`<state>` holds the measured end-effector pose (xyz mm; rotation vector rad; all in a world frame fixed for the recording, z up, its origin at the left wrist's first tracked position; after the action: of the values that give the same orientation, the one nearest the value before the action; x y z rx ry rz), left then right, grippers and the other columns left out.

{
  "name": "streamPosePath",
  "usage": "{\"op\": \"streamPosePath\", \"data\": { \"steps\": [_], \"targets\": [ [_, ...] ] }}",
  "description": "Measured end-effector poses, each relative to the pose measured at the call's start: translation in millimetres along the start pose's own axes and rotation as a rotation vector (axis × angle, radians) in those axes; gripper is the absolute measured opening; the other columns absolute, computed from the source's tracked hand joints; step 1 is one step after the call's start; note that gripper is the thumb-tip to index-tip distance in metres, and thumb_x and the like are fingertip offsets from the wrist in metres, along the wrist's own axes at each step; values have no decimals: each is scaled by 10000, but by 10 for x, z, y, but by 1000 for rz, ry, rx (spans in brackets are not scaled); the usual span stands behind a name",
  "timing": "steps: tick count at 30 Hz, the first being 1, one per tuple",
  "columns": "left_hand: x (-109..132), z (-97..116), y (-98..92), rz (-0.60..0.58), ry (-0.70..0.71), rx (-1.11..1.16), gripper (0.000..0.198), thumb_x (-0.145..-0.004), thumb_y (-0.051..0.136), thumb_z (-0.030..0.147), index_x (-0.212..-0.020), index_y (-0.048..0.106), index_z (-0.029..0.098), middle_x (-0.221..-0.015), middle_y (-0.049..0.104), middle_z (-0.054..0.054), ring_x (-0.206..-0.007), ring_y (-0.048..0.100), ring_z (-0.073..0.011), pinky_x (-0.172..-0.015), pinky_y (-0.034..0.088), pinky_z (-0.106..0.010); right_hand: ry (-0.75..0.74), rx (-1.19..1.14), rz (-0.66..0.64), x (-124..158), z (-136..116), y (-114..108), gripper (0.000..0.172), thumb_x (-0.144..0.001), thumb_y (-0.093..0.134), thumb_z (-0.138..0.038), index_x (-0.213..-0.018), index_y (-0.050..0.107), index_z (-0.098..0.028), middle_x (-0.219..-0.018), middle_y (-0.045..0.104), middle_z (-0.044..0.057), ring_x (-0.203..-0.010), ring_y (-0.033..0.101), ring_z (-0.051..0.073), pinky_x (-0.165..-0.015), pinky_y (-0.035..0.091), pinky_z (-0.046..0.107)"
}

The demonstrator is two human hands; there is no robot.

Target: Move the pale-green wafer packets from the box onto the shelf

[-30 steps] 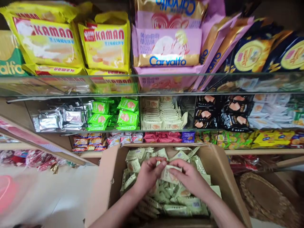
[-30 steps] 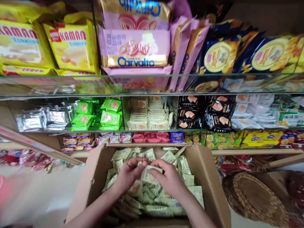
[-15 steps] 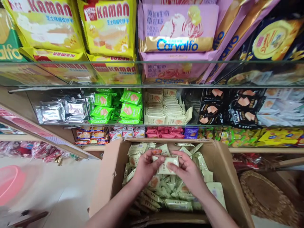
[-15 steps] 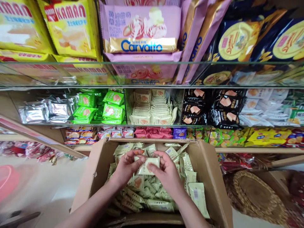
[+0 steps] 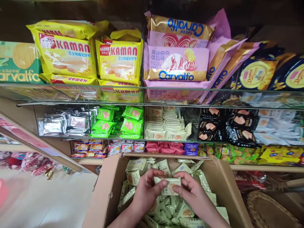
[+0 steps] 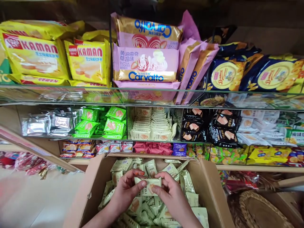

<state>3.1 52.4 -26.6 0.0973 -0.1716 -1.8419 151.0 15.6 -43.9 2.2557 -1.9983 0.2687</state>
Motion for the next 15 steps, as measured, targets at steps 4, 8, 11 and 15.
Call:
{"op": "streamPosePath", "data": {
  "steps": [4,8,11,15],
  "targets": [
    [1,-26,0,-6,-11,-36,211,-648,681,251,-817,592,165,-706,626,-14,-689,555,-150,-652,432,-252,-7,128,31,-7,21,-27,257,-751,540,-384,-920,487,-198,-563,382,-70,-558,400,100,-526,307,207],
    [0,-73,-23,16,7,-65,192,-650,675,213,-812,583,163,-700,609,-6,-684,538,-138,-650,426,-239,-8,188,45,6,39,-7,252,-751,528,-383,-929,493,-208,-560,344,-70,-560,371,107,-532,301,209],
    [7,-100,-38,28,23,-91,179,-653,669,190,-809,582,164,-696,597,0,-684,529,-131,-646,421,-230,0,197,44,28,65,20,258,-761,509,-391,-951,480,-220,-571,339,-70,-574,364,113,-545,301,208],
    [25,-100,-30,16,38,-126,173,-669,652,186,-824,580,165,-710,600,-1,-705,532,-136,-669,420,-234,2,196,36,47,93,39,242,-773,493,-376,-953,461,-218,-582,341,-70,-582,359,112,-554,299,207]
  ]
}}
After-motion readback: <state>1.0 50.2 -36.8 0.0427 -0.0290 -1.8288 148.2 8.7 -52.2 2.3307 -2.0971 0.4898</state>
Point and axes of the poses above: each hand's wrist, its own x-axis away from the middle knuckle, its own y-axis out of the palm, z = x × y, the point moved 4 cm from there along -x, towards the middle knuckle
